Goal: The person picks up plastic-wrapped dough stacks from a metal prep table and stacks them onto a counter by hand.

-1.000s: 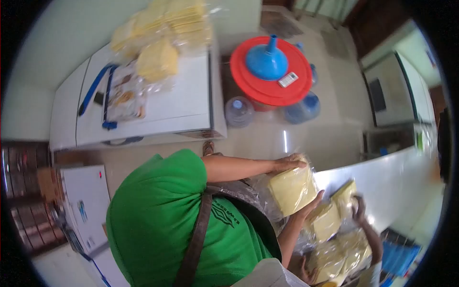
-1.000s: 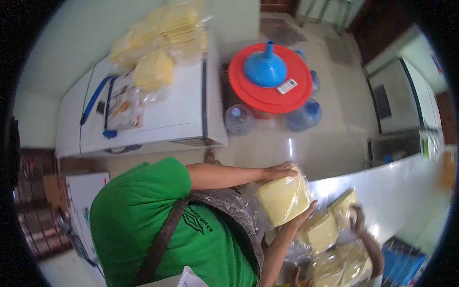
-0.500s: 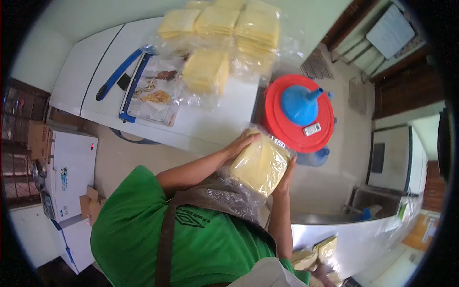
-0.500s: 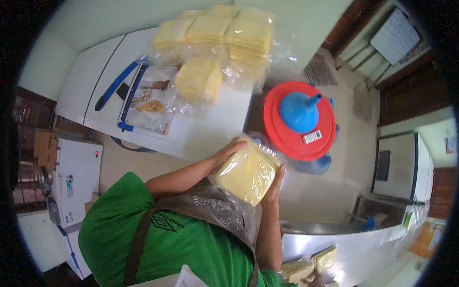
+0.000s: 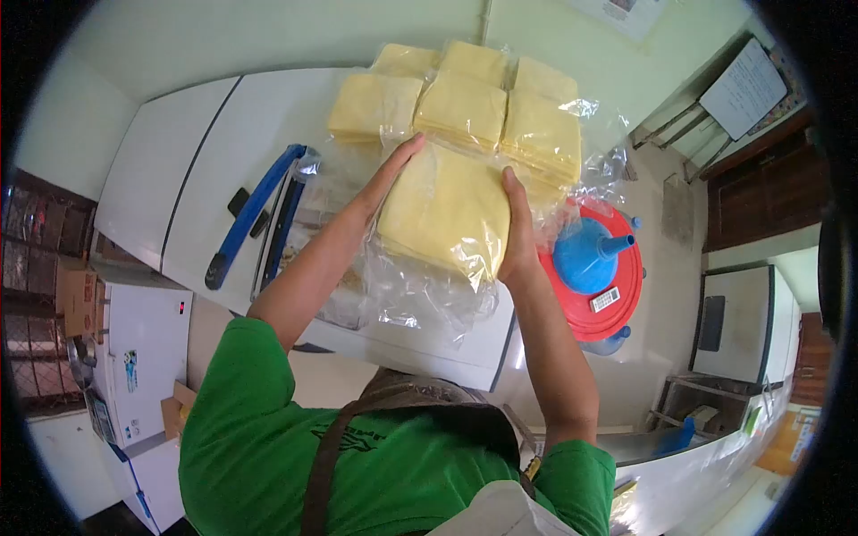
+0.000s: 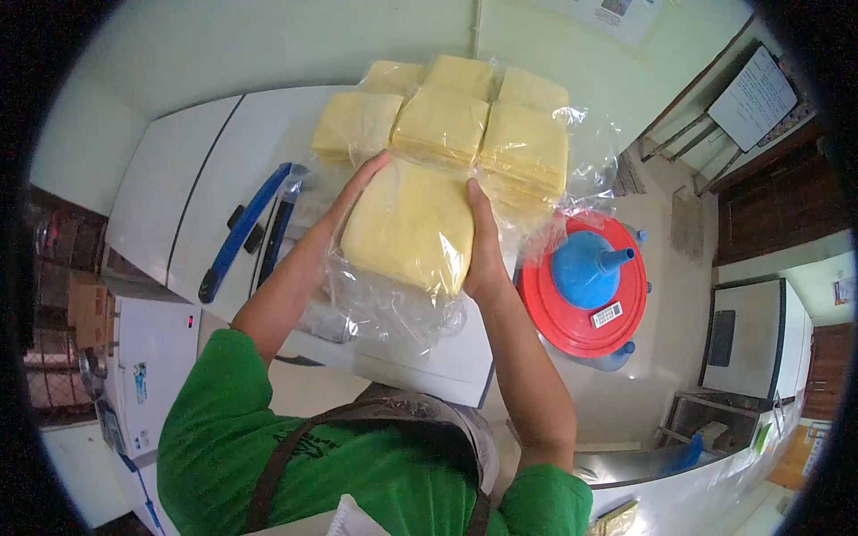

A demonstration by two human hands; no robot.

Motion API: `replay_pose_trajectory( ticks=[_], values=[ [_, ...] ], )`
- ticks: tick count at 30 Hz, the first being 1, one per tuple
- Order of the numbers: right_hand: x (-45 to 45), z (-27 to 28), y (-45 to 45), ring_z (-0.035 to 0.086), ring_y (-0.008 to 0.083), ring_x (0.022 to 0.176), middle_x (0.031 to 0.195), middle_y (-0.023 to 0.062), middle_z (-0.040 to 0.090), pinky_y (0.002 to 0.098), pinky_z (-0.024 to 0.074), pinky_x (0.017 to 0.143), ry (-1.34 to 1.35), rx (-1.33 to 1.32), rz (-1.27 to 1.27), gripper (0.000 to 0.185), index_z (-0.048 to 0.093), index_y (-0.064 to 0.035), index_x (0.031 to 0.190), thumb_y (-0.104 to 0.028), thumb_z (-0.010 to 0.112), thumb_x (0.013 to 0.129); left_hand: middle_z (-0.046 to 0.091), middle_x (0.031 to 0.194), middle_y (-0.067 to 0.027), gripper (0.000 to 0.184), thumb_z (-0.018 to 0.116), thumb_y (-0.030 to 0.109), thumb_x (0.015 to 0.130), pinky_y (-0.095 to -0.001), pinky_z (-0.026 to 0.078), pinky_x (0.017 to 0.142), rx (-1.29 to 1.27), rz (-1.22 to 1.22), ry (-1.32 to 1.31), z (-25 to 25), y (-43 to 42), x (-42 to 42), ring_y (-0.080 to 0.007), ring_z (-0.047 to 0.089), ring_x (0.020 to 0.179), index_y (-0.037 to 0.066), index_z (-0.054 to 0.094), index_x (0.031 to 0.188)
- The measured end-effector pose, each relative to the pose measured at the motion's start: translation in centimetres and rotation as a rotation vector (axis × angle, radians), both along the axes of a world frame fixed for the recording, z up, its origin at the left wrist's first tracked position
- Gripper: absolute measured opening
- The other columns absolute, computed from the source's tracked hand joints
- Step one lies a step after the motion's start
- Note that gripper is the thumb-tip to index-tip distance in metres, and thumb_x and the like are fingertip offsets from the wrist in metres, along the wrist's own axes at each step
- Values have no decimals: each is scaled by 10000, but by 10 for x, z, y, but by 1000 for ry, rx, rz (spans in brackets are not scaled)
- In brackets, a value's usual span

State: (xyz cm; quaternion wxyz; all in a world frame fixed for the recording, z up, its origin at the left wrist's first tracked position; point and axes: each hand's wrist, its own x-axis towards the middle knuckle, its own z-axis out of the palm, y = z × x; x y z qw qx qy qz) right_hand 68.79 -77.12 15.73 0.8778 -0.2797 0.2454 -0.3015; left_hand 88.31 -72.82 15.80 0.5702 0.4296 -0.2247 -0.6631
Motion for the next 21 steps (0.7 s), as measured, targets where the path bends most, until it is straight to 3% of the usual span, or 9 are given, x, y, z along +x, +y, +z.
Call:
replay_pose_trajectory(
  ticks=[5,8,10,11,13,17,18,20,21],
  values=[
    [32,-35,-34,577,253,1133,1251,156,558,384,498,945,-18,64,18,691,449,-39,1351,-581,492,925,598,1236,-111,641,517,547,924,-341,502,921,32,7,5,-14,-20,25,-201,609,1090,58,495,1337],
    [35,-47,-30,515,260,1217,1335,162,491,385,450,1007,77,47,-74,707,367,-49,1414,-536,521,925,599,1234,-115,629,520,532,930,-344,493,935,31,8,74,-33,-17,36,-211,601,1107,54,495,1338],
    [31,-41,-13,441,267,1289,1422,174,401,386,392,1055,231,-359,-177,779,229,-46,1483,-454,577,917,589,1249,-117,627,517,532,937,-348,484,949,104,7,57,-42,-17,40,-217,597,1113,59,488,1347],
    [31,-35,-9,441,267,1289,1422,174,401,386,392,1055,239,-358,-176,779,229,-46,1483,-454,577,917,589,1249,-117,627,517,532,937,-348,484,949,106,6,65,-44,-18,41,-217,597,1113,59,488,1347],
    [29,-27,-2,397,283,1321,1475,203,326,398,365,1068,509,-482,-149,887,107,-28,1514,-388,631,896,564,1294,-119,657,525,541,932,-351,480,955,111,-27,40,-47,-19,41,-213,578,1146,63,459,1377],
    [32,-37,-17,443,332,1304,1411,276,409,400,378,1056,571,-375,-199,944,119,-36,1528,-489,637,882,538,1334,-121,679,520,540,937,-349,485,948,138,-31,30,-36,-18,38,-206,566,1169,50,430,1398],
    [30,-41,-20,443,332,1304,1411,276,409,400,378,1056,573,-372,-213,944,119,-36,1528,-489,637,882,507,1372,-131,704,516,537,940,-348,446,994,131,-38,3,-35,-16,40,-218,529,1219,35,400,1421],
    [20,-53,-21,501,368,1259,1350,319,469,387,404,1033,875,-481,-188,953,155,-36,1521,-578,603,879,477,1409,-141,729,513,533,944,-347,407,1041,122,-70,-32,-30,-11,41,-229,491,1269,21,371,1443],
    [13,-54,-16,501,368,1259,1350,319,469,387,404,1033,875,-471,-214,953,155,-36,1521,-578,603,879,438,1445,-148,735,501,521,954,-346,342,1086,139,-29,-216,-26,-4,38,-237,434,1318,9,345,1458]
  ],
)
